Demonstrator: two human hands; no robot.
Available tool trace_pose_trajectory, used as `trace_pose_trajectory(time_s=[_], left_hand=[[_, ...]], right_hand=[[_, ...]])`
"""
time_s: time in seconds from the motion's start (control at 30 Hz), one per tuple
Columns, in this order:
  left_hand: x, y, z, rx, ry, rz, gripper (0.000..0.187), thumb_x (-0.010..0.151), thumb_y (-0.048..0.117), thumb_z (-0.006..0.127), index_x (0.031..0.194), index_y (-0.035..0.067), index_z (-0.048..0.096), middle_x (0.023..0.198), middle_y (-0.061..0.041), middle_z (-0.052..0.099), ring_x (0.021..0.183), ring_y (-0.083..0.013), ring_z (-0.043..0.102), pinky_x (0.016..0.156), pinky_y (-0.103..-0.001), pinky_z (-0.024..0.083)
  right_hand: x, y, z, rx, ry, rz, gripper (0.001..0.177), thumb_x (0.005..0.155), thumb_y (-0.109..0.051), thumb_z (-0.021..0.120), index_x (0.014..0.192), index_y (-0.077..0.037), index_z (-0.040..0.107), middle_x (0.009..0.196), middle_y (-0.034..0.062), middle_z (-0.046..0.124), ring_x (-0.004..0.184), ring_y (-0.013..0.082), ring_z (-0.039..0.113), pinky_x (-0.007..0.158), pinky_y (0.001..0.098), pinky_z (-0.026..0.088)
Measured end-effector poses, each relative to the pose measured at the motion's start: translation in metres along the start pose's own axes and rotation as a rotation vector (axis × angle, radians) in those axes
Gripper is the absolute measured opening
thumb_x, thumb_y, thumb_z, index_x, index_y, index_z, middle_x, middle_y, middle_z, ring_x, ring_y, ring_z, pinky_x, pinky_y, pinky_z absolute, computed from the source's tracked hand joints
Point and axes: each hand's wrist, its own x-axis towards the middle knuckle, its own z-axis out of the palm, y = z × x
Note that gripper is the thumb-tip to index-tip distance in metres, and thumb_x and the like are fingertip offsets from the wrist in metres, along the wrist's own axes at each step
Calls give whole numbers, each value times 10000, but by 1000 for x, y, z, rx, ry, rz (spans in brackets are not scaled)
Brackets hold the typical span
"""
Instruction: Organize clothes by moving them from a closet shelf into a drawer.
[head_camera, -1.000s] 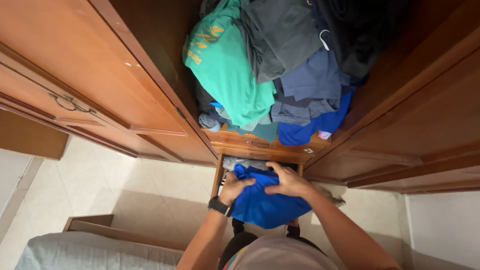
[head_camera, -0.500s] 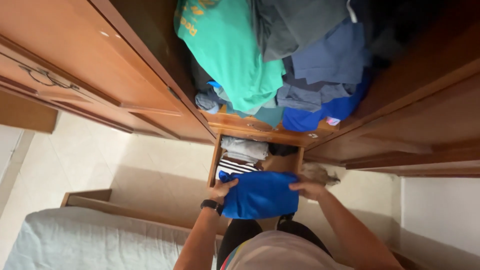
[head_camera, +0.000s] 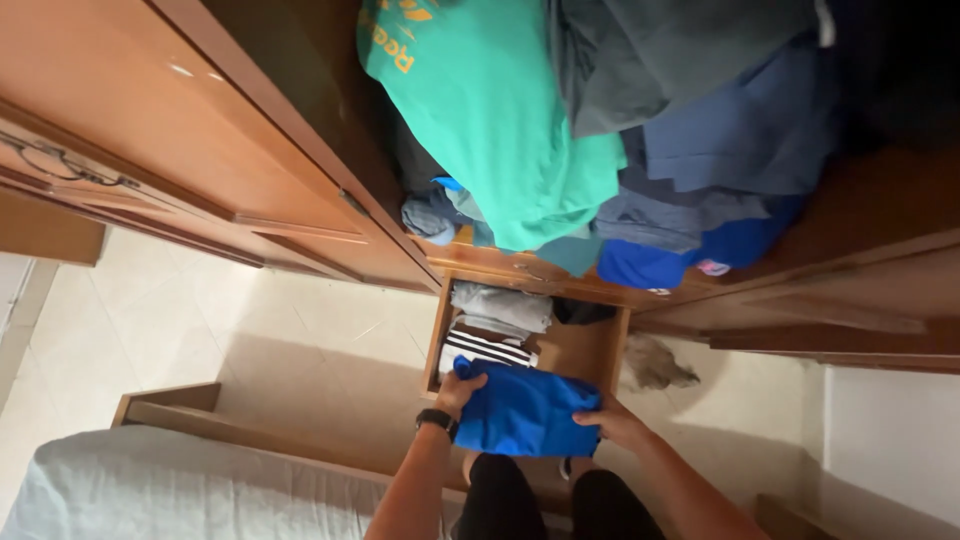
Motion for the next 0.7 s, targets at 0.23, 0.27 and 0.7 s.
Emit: trace_pose_trajectory(time_s=[0.23, 0.27, 0.7], left_hand=[[63, 30, -15, 121, 82, 222, 346, 754, 76, 876, 1057, 15, 720, 938, -51, 731, 823, -172, 665, 759, -356, 563], [70, 37, -15, 141, 84, 265, 364, 750, 76, 869, 1080, 41, 720, 944, -38, 737, 836, -161, 672, 772, -337, 563], [224, 54, -26, 311, 235, 672, 496, 727, 61, 874, 1178, 26, 672, 871, -86, 741, 782, -198, 668, 771, -352, 564]], right_hand=[[88, 15, -1, -201, 175, -78, 689, 799, -207, 815, 1419, -72, 546, 1279, 109, 706, 1160, 255, 676, 990, 403, 535], [105, 21, -3, -202, 228, -150, 612, 819, -238, 812, 1360, -35, 607, 1212, 117, 730, 1098, 243, 686, 964, 379, 534], [339, 54, -69, -305, 529, -472, 370, 837, -208, 812, 1123, 3, 709, 916, 72, 726, 811, 147, 618, 755, 338, 529]])
